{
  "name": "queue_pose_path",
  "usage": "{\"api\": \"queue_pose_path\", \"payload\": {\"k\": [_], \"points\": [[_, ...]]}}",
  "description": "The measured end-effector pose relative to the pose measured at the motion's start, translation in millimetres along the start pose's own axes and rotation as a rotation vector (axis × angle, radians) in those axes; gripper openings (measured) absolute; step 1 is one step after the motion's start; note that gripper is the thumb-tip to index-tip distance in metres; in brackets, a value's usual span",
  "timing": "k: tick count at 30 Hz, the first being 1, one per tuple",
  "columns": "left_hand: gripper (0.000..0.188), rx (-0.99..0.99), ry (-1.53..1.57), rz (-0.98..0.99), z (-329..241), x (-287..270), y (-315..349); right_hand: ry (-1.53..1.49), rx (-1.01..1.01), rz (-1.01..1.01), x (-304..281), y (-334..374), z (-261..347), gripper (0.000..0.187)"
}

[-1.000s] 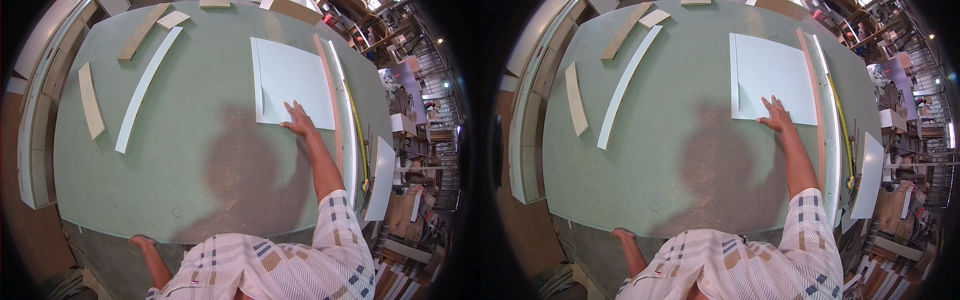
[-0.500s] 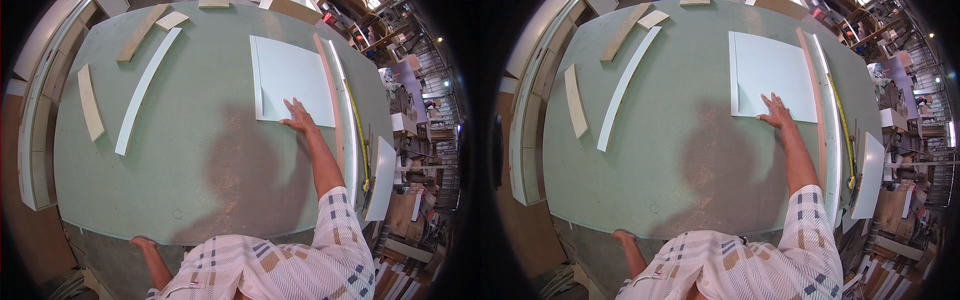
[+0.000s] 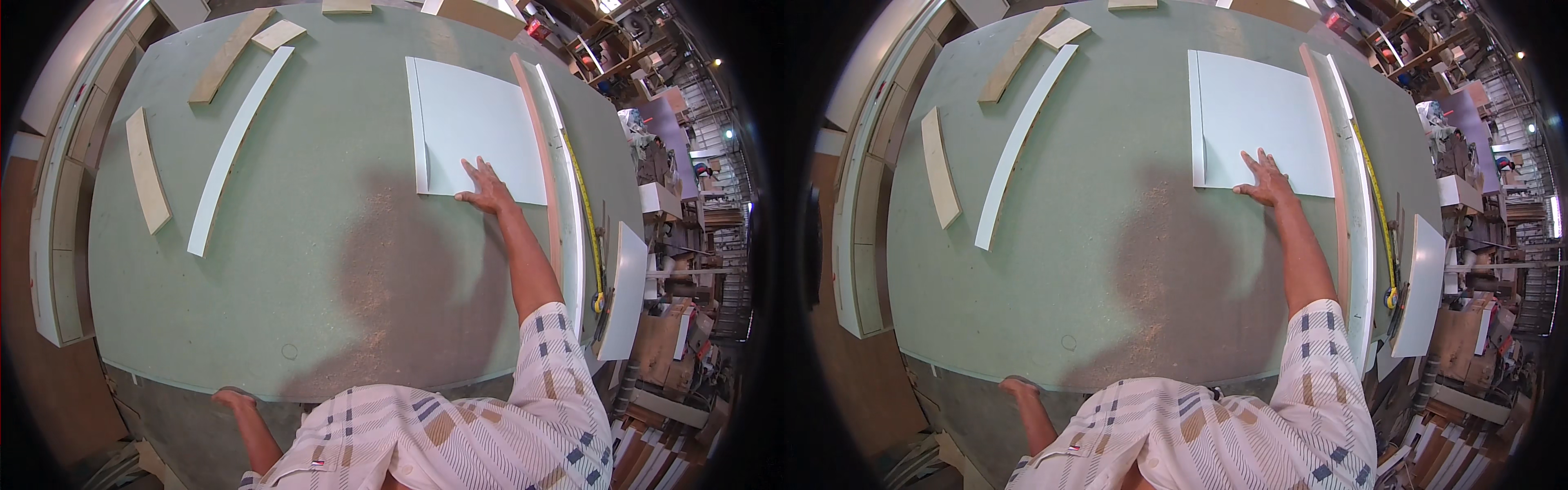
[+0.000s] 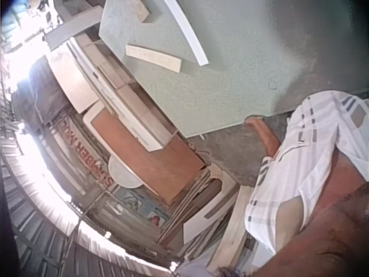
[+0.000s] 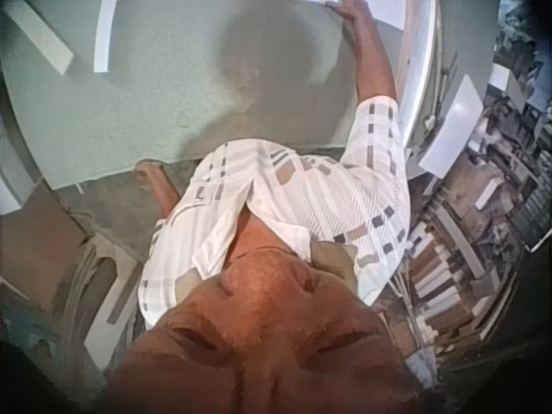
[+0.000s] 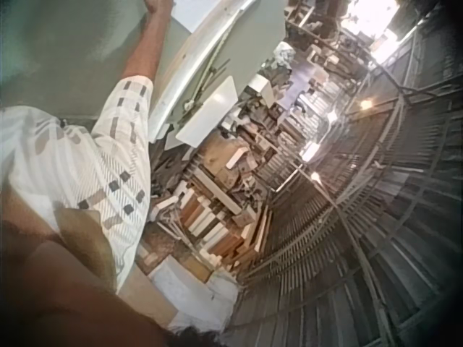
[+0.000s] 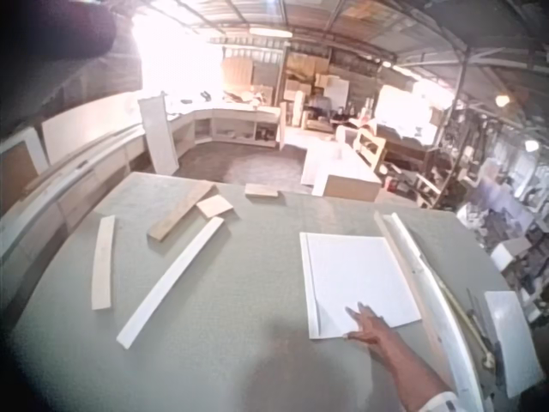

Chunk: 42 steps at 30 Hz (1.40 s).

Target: The person organizes and aligns wooden panels and beams on a workshop table, using a measuring tape to check dimensions and a hammer to secure pieces together.

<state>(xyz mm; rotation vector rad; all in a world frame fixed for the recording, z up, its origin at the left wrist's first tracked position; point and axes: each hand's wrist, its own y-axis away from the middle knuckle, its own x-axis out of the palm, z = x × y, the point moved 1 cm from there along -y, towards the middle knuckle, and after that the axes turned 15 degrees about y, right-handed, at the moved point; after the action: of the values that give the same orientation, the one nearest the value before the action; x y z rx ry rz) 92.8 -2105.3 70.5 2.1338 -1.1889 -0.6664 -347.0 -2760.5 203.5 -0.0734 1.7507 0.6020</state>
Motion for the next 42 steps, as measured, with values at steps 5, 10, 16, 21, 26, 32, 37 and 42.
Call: {"api": "queue_pose_path", "payload": {"k": [5, 10, 16, 21, 26, 32, 37, 42], "points": [[0.086, -0.039, -0.021, -0.021, -1.3, 9.0, 16.3, 0.004, 0.01, 0.01, -4.3, -5.1, -3.9, 0.11], [0.084, -0.034, 0.014, -0.012, 2.6, 9.9, 16.0, 0.015, -0.006, -0.033, -6.3, -26.0, -15.4, 0.111], [0.083, -0.058, 0.06, 0.055, 2.7, 6.9, 6.5, 0.008, -0.03, -0.031, -18.8, -65.3, -15.1, 0.113], [0.081, 0.006, 0.065, -0.046, -5.9, 6.3, 11.9, -0.002, -0.051, -0.051, -33.3, -126.6, -19.9, 0.112], [0.082, 0.152, 0.154, 0.036, 6.9, 3.9, 39.8, 0.005, -0.026, -0.047, -43.0, -198.4, -46.0, 0.113], [0.082, 0.094, 0.065, -0.036, 27.1, 29.2, 22.2, -0.07, -0.024, -0.263, -69.4, -276.4, -64.5, 0.07], [0.082, 0.17, 0.069, -0.132, -7.2, 5.7, 16.8, -0.027, -0.216, -0.325, -71.0, -289.2, 121.3, 0.037], [0.082, 0.128, 0.026, -0.11, 17.9, 34.4, 14.2, -0.412, -0.268, -0.511, -89.1, -311.9, 91.1, 0.042]]}}
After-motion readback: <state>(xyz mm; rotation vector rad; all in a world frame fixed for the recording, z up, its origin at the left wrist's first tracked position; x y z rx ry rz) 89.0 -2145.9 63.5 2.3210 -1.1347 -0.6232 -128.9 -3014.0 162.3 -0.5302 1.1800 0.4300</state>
